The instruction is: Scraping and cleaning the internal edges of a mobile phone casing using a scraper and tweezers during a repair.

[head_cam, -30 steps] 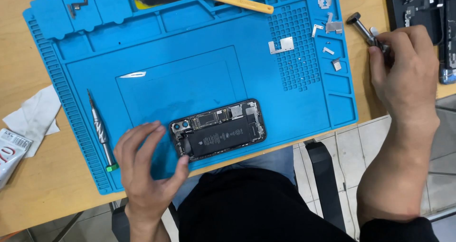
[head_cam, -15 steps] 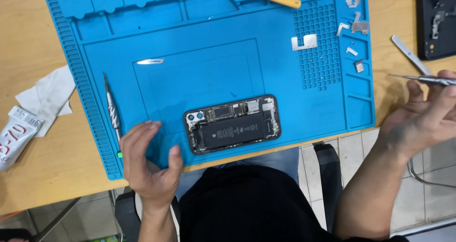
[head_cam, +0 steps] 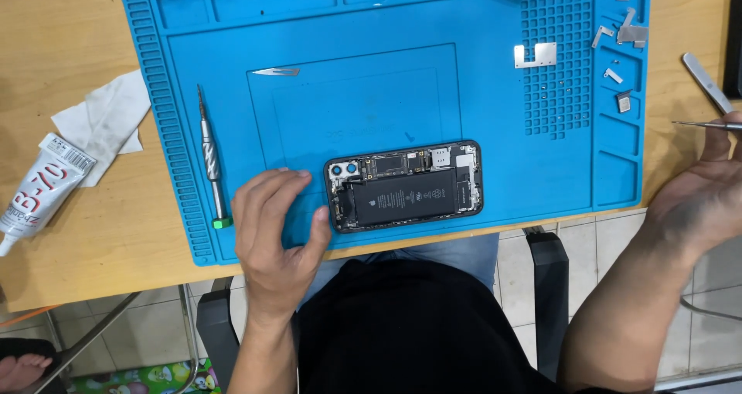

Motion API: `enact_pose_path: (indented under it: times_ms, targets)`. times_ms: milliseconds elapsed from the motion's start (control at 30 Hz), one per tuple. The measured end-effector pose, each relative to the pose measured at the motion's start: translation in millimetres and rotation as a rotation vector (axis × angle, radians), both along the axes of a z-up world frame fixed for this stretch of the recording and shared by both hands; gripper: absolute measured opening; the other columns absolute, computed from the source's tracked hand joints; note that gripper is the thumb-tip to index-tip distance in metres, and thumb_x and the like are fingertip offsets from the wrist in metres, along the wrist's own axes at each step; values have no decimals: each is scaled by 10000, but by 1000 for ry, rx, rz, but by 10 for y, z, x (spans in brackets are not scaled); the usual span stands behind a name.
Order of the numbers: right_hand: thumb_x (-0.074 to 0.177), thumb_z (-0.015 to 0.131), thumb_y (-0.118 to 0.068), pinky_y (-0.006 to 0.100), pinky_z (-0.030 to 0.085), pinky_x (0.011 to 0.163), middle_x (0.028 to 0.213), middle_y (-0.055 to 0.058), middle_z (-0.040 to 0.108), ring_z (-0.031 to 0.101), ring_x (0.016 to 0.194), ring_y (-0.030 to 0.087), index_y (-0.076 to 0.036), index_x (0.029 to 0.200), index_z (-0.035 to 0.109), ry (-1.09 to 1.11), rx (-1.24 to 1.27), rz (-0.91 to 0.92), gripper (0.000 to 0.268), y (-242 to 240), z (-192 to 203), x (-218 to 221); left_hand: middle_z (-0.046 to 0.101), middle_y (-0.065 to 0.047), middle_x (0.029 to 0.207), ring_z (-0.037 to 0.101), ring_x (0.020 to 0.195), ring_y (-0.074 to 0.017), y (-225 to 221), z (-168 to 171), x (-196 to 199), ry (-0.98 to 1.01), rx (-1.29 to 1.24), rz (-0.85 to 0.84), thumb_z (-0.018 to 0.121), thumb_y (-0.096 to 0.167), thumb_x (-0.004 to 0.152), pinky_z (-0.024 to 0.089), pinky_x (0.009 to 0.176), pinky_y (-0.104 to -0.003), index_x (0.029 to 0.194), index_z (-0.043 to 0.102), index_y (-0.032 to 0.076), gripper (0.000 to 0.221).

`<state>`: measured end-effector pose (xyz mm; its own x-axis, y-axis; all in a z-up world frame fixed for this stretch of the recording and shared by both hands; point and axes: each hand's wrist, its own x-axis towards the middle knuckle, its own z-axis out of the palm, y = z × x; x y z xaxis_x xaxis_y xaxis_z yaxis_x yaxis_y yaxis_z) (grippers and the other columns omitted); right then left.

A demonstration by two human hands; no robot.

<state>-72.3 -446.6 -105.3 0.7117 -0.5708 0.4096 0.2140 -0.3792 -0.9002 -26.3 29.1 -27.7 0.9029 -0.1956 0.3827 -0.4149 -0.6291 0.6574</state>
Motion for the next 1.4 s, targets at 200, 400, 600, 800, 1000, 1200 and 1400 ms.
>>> enact_pose_path:
  times_ms: [200, 400, 600, 800, 1000, 1200, 1400]
  targets:
    - [1167, 514, -262, 415, 571, 1194, 1317, 142, 600, 604, 1307, 300, -62, 1288, 606, 13, 10, -25, 251, -47, -36, -17, 663, -175, 1181, 633, 1139, -377, -1, -15, 7, 5, 38, -6, 636, 183, 1027, 519, 1024, -484, 1210, 635, -24, 276]
    - [1098, 561, -291, 370, 625, 1109, 1225, 138, 645, 662, 1241, 273, -68, 1220, 638, 21, 92, -134, 266, -6, 2, 15, 669, -158, 1214, 627, 1165, -362, -16, -20, 17, 14, 89, -14, 646, 204, 1022, 501, 1002, -467, 1236, 637, -4, 298]
    - [1111, 559, -277, 384, 627, 1088, 1239, 132, 638, 666, 1238, 282, -66, 1251, 635, 20, 82, -150, 265, 24, 20, 26, 668, -157, 1216, 624, 1168, -357, -16, -23, 14, 16, 101, -12, 655, 198, 1016, 506, 1001, -464, 1243, 636, -2, 303]
    - [1115, 554, -266, 378, 634, 1080, 1213, 122, 642, 662, 1219, 268, -72, 1219, 635, 30, 83, -150, 234, 68, 58, 48, 668, -153, 1218, 623, 1170, -359, -20, -12, 17, 23, 109, -13, 659, 194, 1015, 501, 1004, -469, 1240, 636, 1, 297]
    - [1130, 539, -304, 398, 622, 1106, 1249, 144, 626, 646, 1254, 286, -76, 1244, 603, 32, 42, -104, 263, 20, 19, 16, 666, -148, 1223, 624, 1167, -353, -23, -7, 21, 18, 123, -21, 656, 213, 1018, 494, 985, -461, 1244, 642, 6, 307]
    - [1130, 536, -300, 378, 623, 1101, 1264, 145, 630, 655, 1264, 281, -73, 1267, 610, 36, 60, -110, 275, -7, 1, 2, 674, -139, 1220, 628, 1164, -344, -36, -8, 28, 19, 147, -22, 652, 227, 1016, 493, 969, -454, 1235, 651, 11, 307]
    - [1139, 500, -285, 379, 611, 1133, 1276, 142, 616, 632, 1294, 273, -73, 1276, 607, 53, 55, -79, 274, -23, -17, -19, 671, -124, 1220, 624, 1165, -331, -38, -5, 32, 29, 166, -24, 661, 218, 1007, 484, 964, -449, 1237, 658, 19, 304]
